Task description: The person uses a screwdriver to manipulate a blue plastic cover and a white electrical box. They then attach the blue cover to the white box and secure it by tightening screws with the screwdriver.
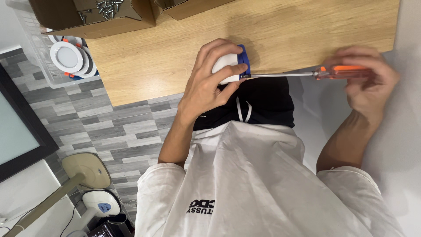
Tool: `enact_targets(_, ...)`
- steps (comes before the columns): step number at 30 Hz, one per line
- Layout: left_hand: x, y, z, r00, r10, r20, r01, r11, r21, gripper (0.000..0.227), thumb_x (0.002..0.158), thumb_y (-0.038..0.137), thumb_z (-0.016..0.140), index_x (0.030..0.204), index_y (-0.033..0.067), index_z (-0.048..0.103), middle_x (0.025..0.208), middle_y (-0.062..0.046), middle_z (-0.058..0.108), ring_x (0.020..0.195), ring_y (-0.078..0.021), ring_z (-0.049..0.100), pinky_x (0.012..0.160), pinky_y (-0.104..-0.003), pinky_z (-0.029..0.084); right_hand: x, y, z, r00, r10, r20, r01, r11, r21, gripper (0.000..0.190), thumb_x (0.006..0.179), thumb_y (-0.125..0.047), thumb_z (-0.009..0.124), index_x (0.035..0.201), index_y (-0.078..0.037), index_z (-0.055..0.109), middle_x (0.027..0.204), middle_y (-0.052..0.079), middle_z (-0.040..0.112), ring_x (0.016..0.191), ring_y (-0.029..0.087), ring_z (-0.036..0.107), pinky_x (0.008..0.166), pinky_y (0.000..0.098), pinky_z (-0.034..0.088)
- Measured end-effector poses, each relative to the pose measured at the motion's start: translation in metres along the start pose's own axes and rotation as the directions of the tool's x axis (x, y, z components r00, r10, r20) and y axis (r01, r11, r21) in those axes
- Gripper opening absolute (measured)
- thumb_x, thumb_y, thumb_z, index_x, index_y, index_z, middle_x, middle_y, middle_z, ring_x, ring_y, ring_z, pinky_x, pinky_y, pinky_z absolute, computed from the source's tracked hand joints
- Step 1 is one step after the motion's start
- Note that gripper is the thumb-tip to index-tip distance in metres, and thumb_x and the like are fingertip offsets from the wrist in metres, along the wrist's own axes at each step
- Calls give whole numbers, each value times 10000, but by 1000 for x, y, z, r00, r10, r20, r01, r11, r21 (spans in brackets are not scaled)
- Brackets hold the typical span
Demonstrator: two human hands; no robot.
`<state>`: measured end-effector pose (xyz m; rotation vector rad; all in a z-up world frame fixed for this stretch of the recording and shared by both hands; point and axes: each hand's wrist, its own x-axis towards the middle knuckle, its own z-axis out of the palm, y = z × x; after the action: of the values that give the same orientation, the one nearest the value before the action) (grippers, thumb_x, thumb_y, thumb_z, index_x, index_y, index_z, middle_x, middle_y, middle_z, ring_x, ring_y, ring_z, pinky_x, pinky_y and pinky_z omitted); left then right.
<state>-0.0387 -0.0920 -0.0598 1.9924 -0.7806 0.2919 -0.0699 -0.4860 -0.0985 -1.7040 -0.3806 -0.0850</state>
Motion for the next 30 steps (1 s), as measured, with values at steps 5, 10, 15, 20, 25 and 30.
enact_targets(5, -1, 0, 0, 1000, -2, -4, 2, 1000, 3, 156, 1100, 138, 794, 1225, 65, 738, 1426, -146, 605, 1351, -416, 563, 1183, -551, 520, -6, 4, 5, 965, 238, -113, -241, 971, -12, 479, 1309, -232, 544, 1160, 219, 604, 915, 397, 640, 704, 438, 685, 557, 408, 524)
enact_targets(10, -2, -1, 0, 1000, -6, 5, 6, 1000, 2, 144, 1102, 123, 781, 1228, 71, 734, 1433, -140, 601, 1357, -410, 554, 1185, -550, 512, -9, 22, -6, 995, 19, -95, -15, 999, 34, 244, 1142, -131, 731, 1161, 100, 654, 1159, 264, 632, 942, 346, 683, 723, 405, 674)
enact_targets(15, 0, 1, 0, 1000, -9, 0, 9, 1000, 0, 141, 1106, 131, 779, 1221, 65, 731, 1425, -141, 604, 1346, -410, 561, 1180, -542, 518, -14, 29, -11, 996, -54, -71, 59, 996, 69, 174, 1086, -59, 775, 1149, -23, 618, 1257, 201, 586, 1087, 396, 697, 1019, 521, 653)
enact_targets(20, -1, 1, 1, 1000, -6, 3, 6, 1000, 6, 149, 1110, 142, 774, 1228, 65, 726, 1431, -143, 598, 1350, -414, 560, 1177, -549, 519, -2, -7, 9, 998, -55, -36, 50, 991, -127, 400, 1245, -262, 578, 1305, 133, 611, 1343, 380, 628, 1168, 512, 733, 1070, 574, 676)
enact_targets(25, 0, 1, 1, 1000, -5, -5, 5, 1000, 11, 165, 1093, 112, 811, 1224, 68, 721, 1429, -137, 602, 1348, -414, 573, 1180, -542, 516, -21, 18, -2, 969, 189, -156, -197, 980, -35, 365, 1295, -107, 612, 1175, 236, 646, 944, 337, 637, 742, 447, 699, 582, 427, 566)
enact_targets(30, 0, 2, 0, 1000, -9, -2, 9, 1000, 9, 169, 1089, 105, 818, 1221, 60, 722, 1426, -142, 600, 1346, -416, 569, 1180, -544, 521, -19, 29, -8, 991, 55, -124, -50, 998, 38, 253, 1146, -147, 734, 1160, 91, 649, 1153, 277, 652, 968, 398, 724, 809, 434, 655)
